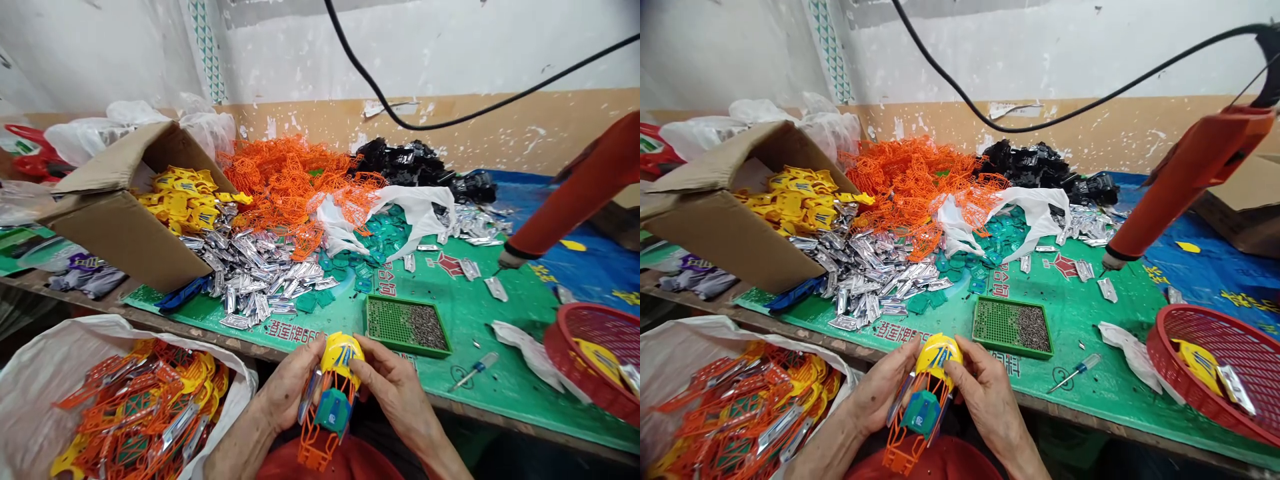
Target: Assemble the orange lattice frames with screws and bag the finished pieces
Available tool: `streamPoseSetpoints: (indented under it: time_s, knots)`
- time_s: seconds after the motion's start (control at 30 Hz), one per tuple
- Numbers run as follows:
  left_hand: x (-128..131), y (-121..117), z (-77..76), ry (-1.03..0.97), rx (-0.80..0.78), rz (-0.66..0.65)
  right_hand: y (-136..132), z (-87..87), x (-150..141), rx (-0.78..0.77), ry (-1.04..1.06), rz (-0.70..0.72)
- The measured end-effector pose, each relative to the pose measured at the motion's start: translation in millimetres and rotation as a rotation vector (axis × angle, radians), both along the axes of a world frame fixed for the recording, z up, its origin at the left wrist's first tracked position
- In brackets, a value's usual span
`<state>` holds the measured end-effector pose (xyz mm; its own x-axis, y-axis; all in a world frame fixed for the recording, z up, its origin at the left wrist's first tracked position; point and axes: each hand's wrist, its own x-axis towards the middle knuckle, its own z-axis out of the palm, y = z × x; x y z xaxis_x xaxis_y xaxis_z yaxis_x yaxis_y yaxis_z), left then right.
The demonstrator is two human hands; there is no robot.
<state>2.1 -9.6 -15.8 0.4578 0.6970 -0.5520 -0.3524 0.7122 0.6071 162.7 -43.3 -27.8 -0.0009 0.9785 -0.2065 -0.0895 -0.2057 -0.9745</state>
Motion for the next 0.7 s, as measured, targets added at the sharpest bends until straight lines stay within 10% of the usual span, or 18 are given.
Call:
streamPoseSetpoints:
  time_s: [0.57,0.7]
  knots:
    - [5,-6,14.0,-0.027,0.093,-0.107,-9,3.9,1,0.124,-0.294,0.068]
    - [7,-9,10.4,-0.060,0.021,-0.052,-11,26.8,42,0.305,-0.553,-0.280]
